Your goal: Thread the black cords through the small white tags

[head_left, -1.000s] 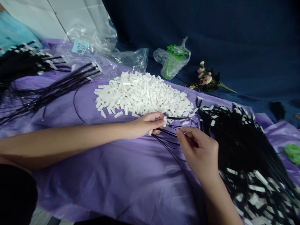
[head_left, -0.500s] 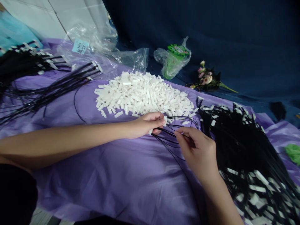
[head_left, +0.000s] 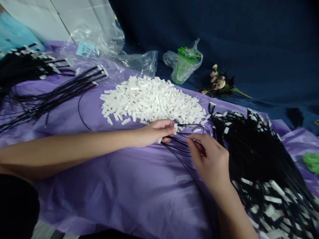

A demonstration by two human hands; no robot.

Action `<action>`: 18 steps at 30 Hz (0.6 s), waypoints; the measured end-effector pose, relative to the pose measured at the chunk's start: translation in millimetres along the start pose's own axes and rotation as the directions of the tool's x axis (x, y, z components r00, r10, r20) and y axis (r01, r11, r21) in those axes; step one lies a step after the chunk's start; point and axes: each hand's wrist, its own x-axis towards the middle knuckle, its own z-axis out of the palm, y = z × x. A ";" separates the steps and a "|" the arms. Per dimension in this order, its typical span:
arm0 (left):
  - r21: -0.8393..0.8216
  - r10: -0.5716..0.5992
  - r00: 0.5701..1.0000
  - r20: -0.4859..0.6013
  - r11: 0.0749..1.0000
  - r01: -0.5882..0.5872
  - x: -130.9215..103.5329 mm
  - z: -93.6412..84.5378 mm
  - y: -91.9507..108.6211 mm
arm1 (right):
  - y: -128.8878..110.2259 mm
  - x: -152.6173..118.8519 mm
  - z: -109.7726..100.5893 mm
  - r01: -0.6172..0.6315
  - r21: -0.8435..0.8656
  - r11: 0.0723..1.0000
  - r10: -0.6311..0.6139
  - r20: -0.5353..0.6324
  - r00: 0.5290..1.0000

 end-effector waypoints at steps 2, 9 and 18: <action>-0.002 0.011 1.000 0.010 1.000 -0.011 0.3 -0.6 -0.8 | -0.6 -0.7 -1.6 -0.022 0.019 1.000 0.023 -0.009 1.000; 0.106 0.021 1.000 0.000 0.994 -0.021 -1.4 -0.8 -0.2 | -3.6 -2.1 -0.2 -0.116 -0.004 0.993 0.116 -0.028 0.993; 0.155 0.045 0.998 0.031 0.987 -0.049 -2.6 -0.8 -0.3 | -3.4 -1.4 1.5 -0.202 0.006 0.979 0.202 -0.002 0.979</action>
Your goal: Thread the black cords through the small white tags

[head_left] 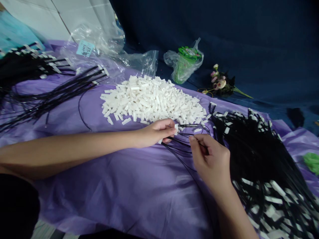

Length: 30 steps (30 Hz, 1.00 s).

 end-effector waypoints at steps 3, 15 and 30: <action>-0.002 0.018 1.000 0.010 1.000 -0.018 0.6 -0.3 -0.4 | -1.2 -0.1 -0.8 -0.046 0.047 0.998 0.044 0.034 0.998; 0.134 0.075 0.996 0.041 0.988 -0.080 -4.0 1.4 -1.0 | -4.5 1.1 -0.5 -0.280 0.234 0.931 0.252 0.141 0.957; 0.303 0.155 0.986 0.052 0.939 -0.164 -10.6 6.9 1.2 | -0.3 -0.8 7.7 -0.581 0.490 0.651 0.459 0.355 0.814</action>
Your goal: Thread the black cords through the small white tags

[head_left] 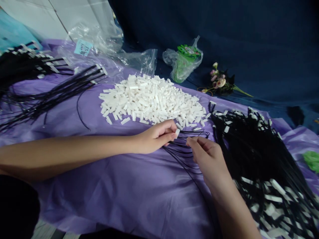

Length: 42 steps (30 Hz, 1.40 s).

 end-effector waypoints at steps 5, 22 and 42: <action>-0.026 -0.025 1.000 -0.010 0.999 0.025 0.8 -0.9 1.5 | -3.9 -0.8 4.1 0.121 -0.102 0.987 -0.124 -0.028 0.992; -0.067 -0.060 0.998 -0.014 0.996 0.059 1.5 -1.0 2.0 | -1.4 1.3 13.6 0.196 -0.187 0.962 -0.214 -0.080 0.974; -0.173 -0.088 0.996 -0.014 0.981 0.084 5.9 -3.6 -2.5 | 3.7 -2.5 18.8 0.486 -0.567 0.664 -0.610 -0.035 0.792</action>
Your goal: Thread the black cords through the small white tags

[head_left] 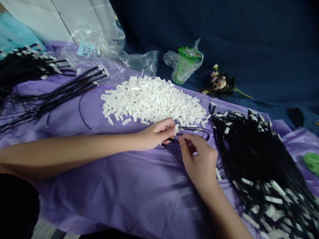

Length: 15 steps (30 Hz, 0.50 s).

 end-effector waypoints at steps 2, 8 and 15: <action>-0.001 0.000 1.000 0.001 1.000 0.000 -0.1 -0.4 -0.4 | -0.1 -0.1 1.9 0.008 0.017 1.000 -0.008 -0.008 1.000; -0.030 0.009 1.000 0.000 0.999 -0.009 0.3 -0.5 -0.3 | 0.3 1.1 2.1 -0.040 0.045 0.998 0.039 0.027 0.999; -0.236 -0.067 0.996 -0.066 0.970 0.049 4.2 0.0 -0.7 | 15.6 11.1 -27.6 -0.310 0.279 0.909 0.283 0.132 0.950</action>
